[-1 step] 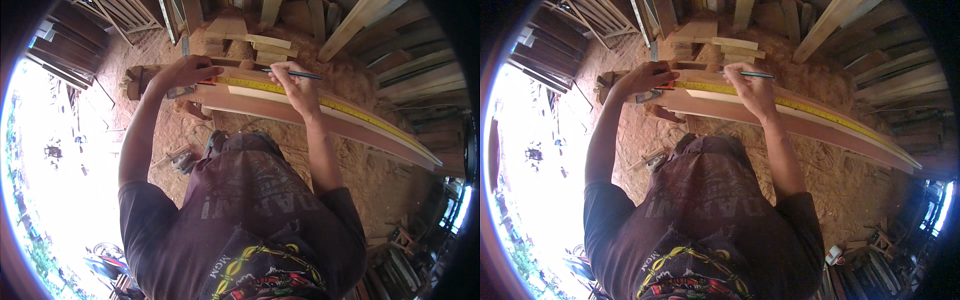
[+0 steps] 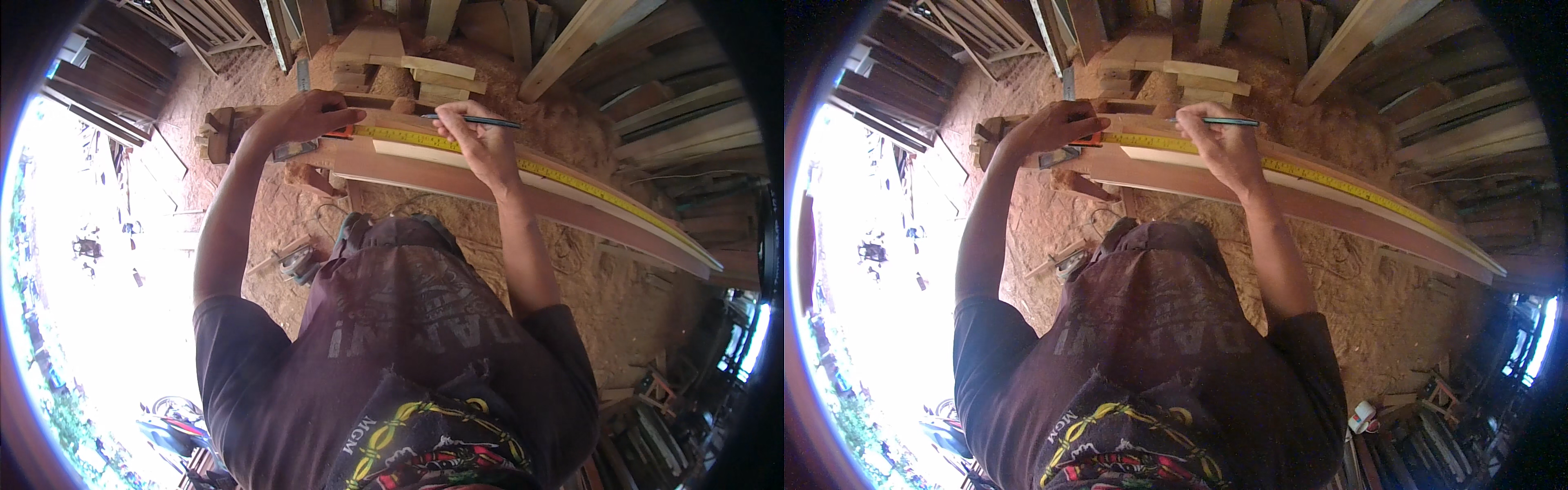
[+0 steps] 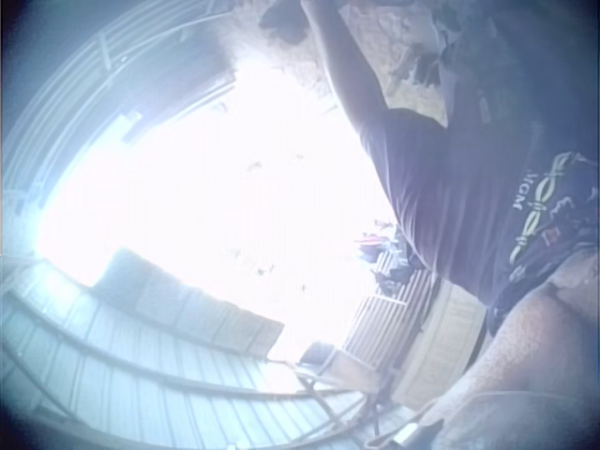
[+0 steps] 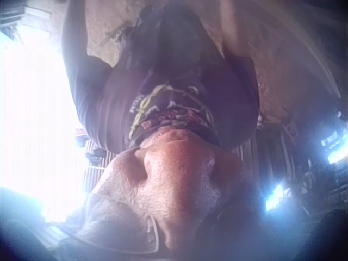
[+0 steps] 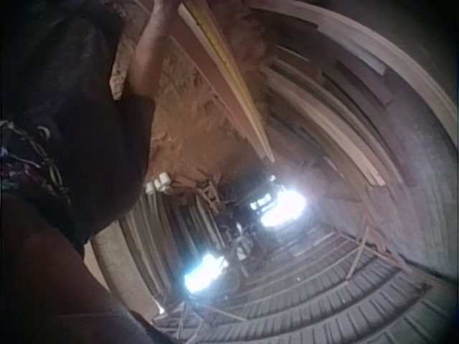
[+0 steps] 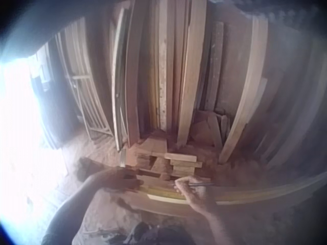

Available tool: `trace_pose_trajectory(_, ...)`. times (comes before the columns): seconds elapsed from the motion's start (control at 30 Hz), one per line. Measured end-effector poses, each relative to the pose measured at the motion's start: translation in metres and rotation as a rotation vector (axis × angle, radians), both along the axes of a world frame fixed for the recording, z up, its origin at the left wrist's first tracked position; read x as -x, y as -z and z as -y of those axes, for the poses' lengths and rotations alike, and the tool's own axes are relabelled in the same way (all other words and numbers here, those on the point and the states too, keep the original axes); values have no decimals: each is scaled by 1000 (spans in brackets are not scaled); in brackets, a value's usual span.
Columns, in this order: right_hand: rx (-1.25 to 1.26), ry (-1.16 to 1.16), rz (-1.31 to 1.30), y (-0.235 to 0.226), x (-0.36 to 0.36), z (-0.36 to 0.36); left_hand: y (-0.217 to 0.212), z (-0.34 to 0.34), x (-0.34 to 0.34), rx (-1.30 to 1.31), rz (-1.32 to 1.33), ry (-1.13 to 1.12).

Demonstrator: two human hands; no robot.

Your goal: The person picks up a long wooden plank, places it on a workbench, and uses a tape measure and pencil to mark measurements along its length. The person repeatedly measures and marks the plank multiple times.

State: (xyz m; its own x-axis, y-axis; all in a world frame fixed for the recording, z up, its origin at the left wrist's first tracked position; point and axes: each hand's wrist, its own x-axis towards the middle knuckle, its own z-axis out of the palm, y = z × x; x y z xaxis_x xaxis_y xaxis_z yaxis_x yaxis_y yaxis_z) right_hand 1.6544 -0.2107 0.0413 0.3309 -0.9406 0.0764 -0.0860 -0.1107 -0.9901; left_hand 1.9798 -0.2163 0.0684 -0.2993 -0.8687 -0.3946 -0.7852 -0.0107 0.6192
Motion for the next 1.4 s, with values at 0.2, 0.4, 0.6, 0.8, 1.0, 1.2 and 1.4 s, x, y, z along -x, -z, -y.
trace_pose_trajectory(0.2,-43,-66,-80,1,-23,0,-4,-3,2,3,0,-13)
trace_pose_trajectory(0.4,7,-93,-139,4,-26,-1,0,-3,-2,58,-24,11)
trace_pose_trajectory(0.6,116,-70,-145,3,-28,0,-1,-4,2,15,-6,-28)
trace_pose_trajectory(0.8,117,-84,-140,2,-26,0,-3,-3,5,7,-41,-10)
trace_pose_trajectory(1.0,62,-79,-122,5,-24,1,7,1,14,19,-50,-18)
trace_pose_trajectory(1.2,57,-62,-96,6,-25,1,3,-2,29,59,-107,-23)
trace_pose_trajectory(1.4,59,-67,-115,6,-24,0,-5,-2,30,4,-58,-20)
